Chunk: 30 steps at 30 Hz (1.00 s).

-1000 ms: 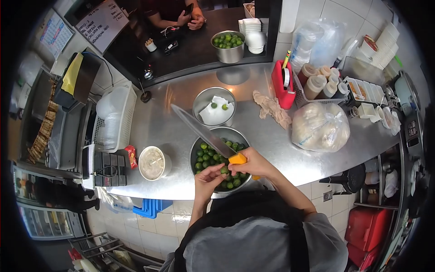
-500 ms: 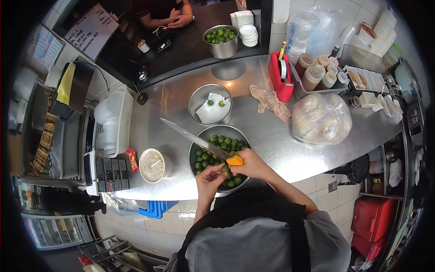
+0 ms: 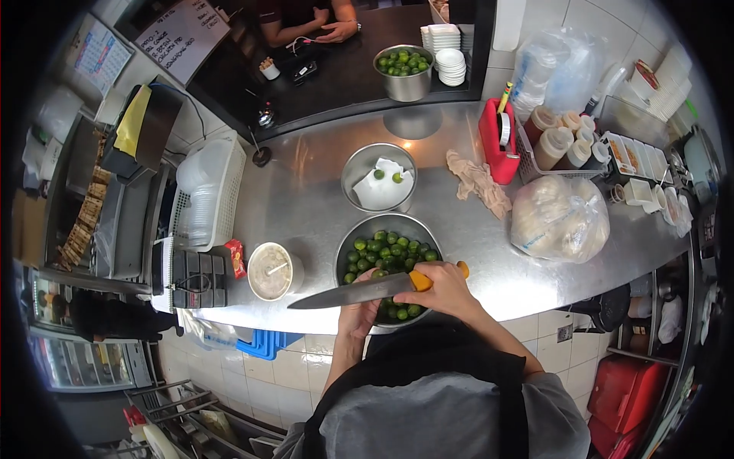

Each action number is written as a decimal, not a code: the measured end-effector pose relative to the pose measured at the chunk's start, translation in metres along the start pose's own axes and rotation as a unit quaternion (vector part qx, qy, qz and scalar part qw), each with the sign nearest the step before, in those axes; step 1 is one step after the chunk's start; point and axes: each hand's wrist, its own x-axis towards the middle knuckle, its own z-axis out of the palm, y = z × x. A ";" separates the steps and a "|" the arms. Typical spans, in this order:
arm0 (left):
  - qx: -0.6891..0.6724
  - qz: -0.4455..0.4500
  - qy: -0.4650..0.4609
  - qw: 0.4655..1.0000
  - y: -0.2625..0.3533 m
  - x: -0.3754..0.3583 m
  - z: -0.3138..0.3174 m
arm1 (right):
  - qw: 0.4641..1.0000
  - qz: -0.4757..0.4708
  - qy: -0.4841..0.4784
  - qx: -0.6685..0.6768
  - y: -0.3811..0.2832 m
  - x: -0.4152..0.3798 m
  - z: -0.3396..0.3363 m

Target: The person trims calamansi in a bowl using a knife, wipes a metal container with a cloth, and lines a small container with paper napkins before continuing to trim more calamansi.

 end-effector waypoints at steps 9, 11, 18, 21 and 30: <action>0.014 0.029 -0.001 0.999 -0.001 0.001 0.006 | 0.994 -0.087 0.053 -0.044 -0.005 0.006 -0.002; 0.033 0.044 0.003 0.998 -0.003 0.002 0.006 | 0.992 -0.098 0.066 -0.037 -0.004 0.006 0.000; 0.045 0.094 0.022 0.994 0.005 -0.004 0.008 | 0.993 -0.062 0.063 -0.080 0.022 0.010 -0.007; 0.055 0.071 -0.011 0.996 0.003 -0.001 0.008 | 0.989 -0.099 0.081 -0.068 0.012 0.011 -0.003; 0.025 -0.003 -0.030 0.999 0.020 0.004 0.016 | 0.994 -0.056 0.077 -0.058 0.029 0.012 -0.016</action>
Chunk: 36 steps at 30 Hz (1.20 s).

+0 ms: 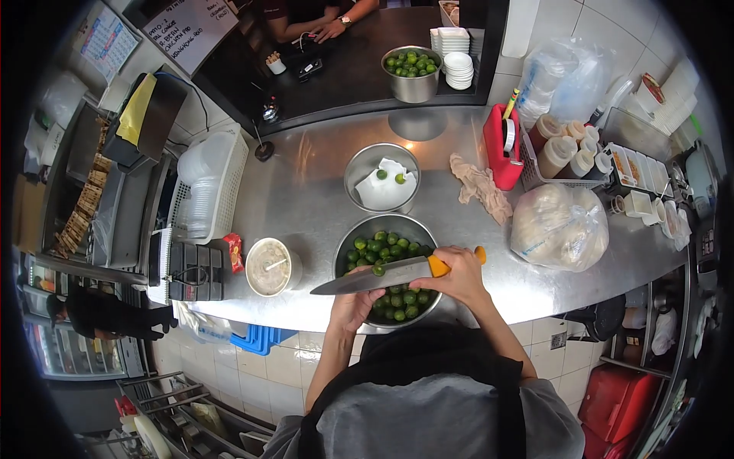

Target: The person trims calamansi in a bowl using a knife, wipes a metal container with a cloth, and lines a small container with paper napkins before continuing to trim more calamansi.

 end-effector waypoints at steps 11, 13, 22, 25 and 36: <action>0.690 0.207 0.030 0.693 0.027 0.086 0.020 | 0.954 0.232 -0.081 0.174 0.001 -0.006 -0.011; 0.849 0.160 0.029 0.502 0.023 0.075 0.022 | 0.949 0.235 -0.099 0.184 -0.001 -0.008 -0.016; 0.548 0.143 -0.042 0.823 0.013 0.058 -0.008 | 0.956 0.163 -0.069 0.234 0.001 -0.007 0.003; 0.289 -0.010 -0.076 0.954 0.021 0.028 0.015 | 0.959 0.153 -0.082 0.223 -0.009 0.003 0.004; 0.268 0.031 -0.062 0.961 -0.004 0.008 0.011 | 0.958 0.140 -0.117 0.222 -0.018 0.007 0.011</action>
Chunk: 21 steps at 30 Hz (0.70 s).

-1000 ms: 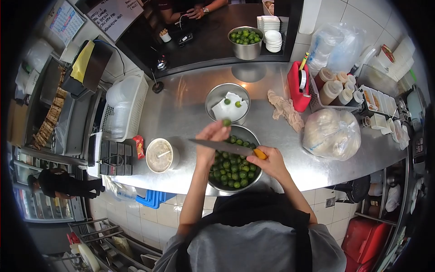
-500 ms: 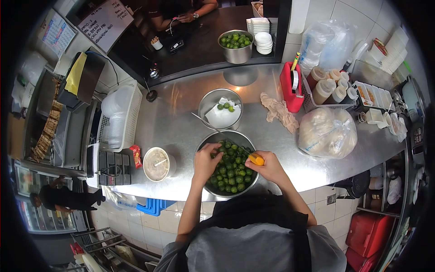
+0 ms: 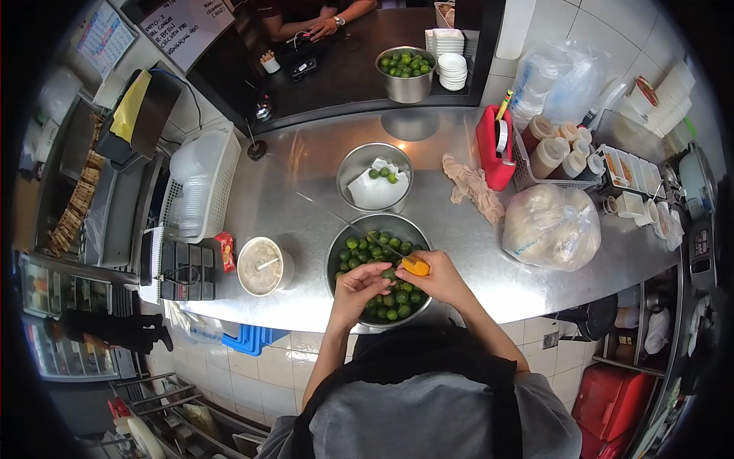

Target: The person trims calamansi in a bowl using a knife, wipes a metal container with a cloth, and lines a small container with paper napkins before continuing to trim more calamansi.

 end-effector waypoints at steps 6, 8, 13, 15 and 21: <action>0.084 0.051 0.046 0.994 0.000 -0.006 0.010 | 1.000 0.005 -0.010 -0.012 -0.004 -0.002 0.000; 0.092 0.061 0.047 0.993 -0.004 -0.007 0.010 | 1.000 0.008 -0.021 -0.020 -0.005 -0.002 0.000; 0.088 0.047 0.047 0.994 -0.004 -0.008 0.011 | 1.000 0.017 -0.013 0.017 0.006 -0.002 0.004; 0.065 0.040 0.047 0.996 -0.004 -0.008 0.011 | 0.999 0.026 -0.005 0.030 0.010 -0.002 0.004; -0.145 -0.014 0.080 0.986 -0.006 -0.006 -0.002 | 0.994 0.005 0.046 -0.104 0.002 -0.003 -0.007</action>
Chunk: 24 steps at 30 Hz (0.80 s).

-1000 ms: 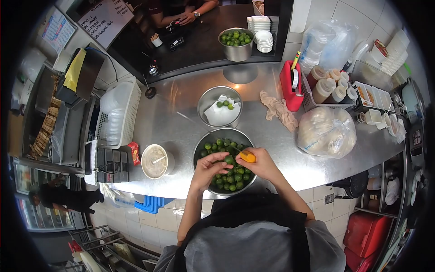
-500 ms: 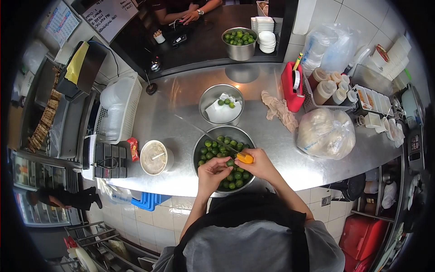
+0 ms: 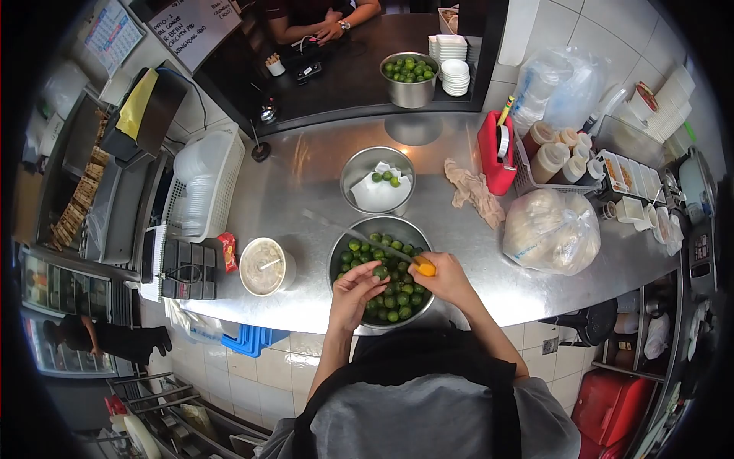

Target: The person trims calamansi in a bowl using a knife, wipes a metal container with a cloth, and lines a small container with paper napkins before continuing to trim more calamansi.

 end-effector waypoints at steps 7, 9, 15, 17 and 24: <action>-0.139 -0.035 -0.019 0.990 -0.013 0.006 -0.009 | 0.990 -0.109 0.042 -0.086 -0.005 -0.012 0.009; -0.138 -0.029 -0.028 0.990 -0.016 0.006 -0.009 | 0.986 -0.132 0.047 -0.086 -0.010 -0.012 0.006; -0.138 0.001 -0.026 0.990 -0.013 0.004 -0.002 | 0.979 -0.175 0.066 -0.082 -0.012 -0.009 0.005; -0.123 0.012 -0.020 0.992 -0.016 0.006 -0.006 | 0.976 -0.185 0.082 -0.085 -0.011 -0.007 0.005; -0.086 0.040 -0.015 0.995 -0.001 0.002 0.001 | 0.976 -0.154 0.081 -0.128 0.012 0.000 -0.002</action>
